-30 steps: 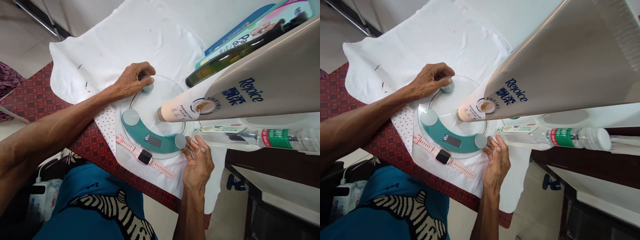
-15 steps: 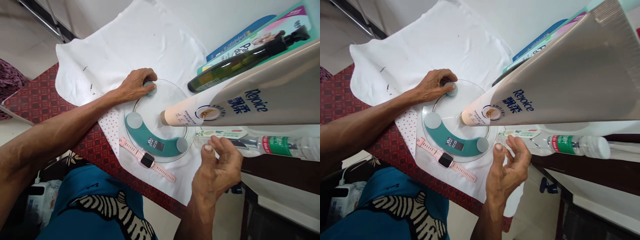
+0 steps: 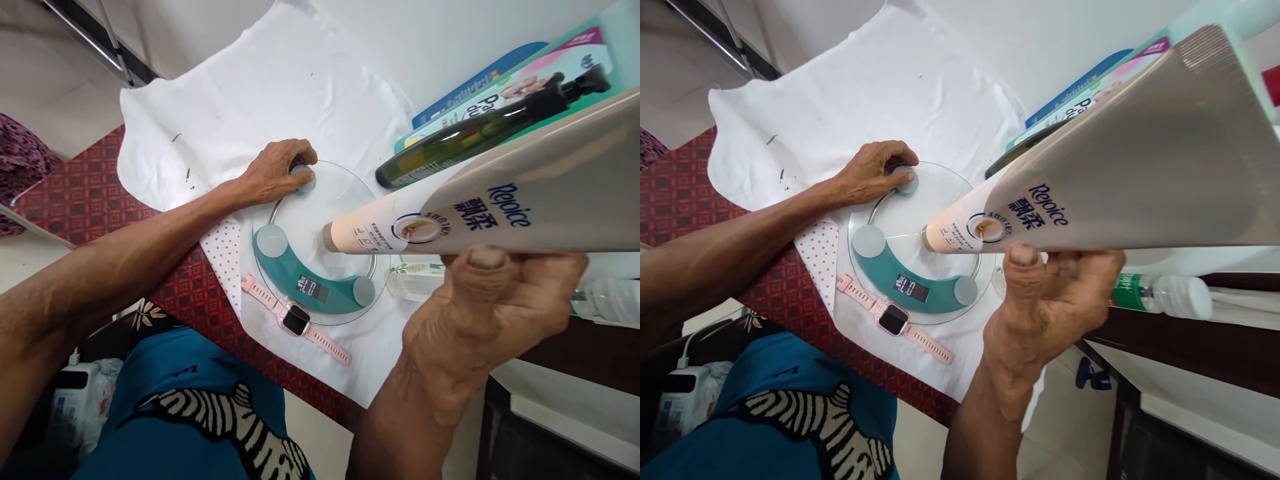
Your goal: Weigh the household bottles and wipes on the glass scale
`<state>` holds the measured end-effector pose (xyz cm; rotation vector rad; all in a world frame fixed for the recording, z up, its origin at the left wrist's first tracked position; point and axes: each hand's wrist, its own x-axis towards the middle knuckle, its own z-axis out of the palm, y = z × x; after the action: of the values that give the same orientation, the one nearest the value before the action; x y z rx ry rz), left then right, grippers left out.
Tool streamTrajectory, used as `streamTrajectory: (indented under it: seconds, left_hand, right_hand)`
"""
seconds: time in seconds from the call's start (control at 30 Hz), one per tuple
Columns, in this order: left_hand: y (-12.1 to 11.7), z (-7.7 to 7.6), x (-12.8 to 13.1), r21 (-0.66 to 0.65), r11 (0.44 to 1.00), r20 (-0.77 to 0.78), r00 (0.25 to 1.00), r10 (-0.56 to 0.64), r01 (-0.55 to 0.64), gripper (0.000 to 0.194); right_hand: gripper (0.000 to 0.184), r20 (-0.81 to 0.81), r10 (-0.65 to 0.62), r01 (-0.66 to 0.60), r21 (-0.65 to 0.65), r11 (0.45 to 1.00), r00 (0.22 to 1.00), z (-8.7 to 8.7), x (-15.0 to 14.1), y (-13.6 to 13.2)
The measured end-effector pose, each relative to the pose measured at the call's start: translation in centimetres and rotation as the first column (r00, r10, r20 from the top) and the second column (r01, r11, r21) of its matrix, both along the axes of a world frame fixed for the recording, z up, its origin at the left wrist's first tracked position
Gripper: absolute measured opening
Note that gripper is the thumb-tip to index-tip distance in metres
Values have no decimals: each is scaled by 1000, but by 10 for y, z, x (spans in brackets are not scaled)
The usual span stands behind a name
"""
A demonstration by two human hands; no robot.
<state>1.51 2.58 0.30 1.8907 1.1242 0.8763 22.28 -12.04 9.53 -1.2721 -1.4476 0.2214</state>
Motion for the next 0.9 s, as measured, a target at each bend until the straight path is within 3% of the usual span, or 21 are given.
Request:
streamTrajectory:
  seconds: [0.17,0.33,0.53,0.63,0.73,0.9]
  left_hand:
    - [2,-2,0,29,1000,-6,1000,10,-10,29]
    - [2,2,-2,33,999,-44,999,20,-19,27]
    - [2,1,-5,3,999,-15,999,39,-39,29]
    - [1,1,-6,-19,999,-6,999,38,-38,30]
    - [0,1,-5,-21,999,2,999,37,-37,30]
    - [1,-2,-4,-17,999,12,999,31,-30,29]
  right_hand:
    - [28,-26,-16,16,29,999,1000,11,-8,21]
    - [28,-185,-143,131,-77,988,972,13,-12,29]
    - [31,-368,-78,33,-126,991,926,24,-24,55]
    - [32,-372,-59,65,4,998,927,42,-22,83]
    - [33,-270,-52,95,149,984,961,59,-6,123]
    - [36,-223,-51,112,271,956,974,62,32,199]
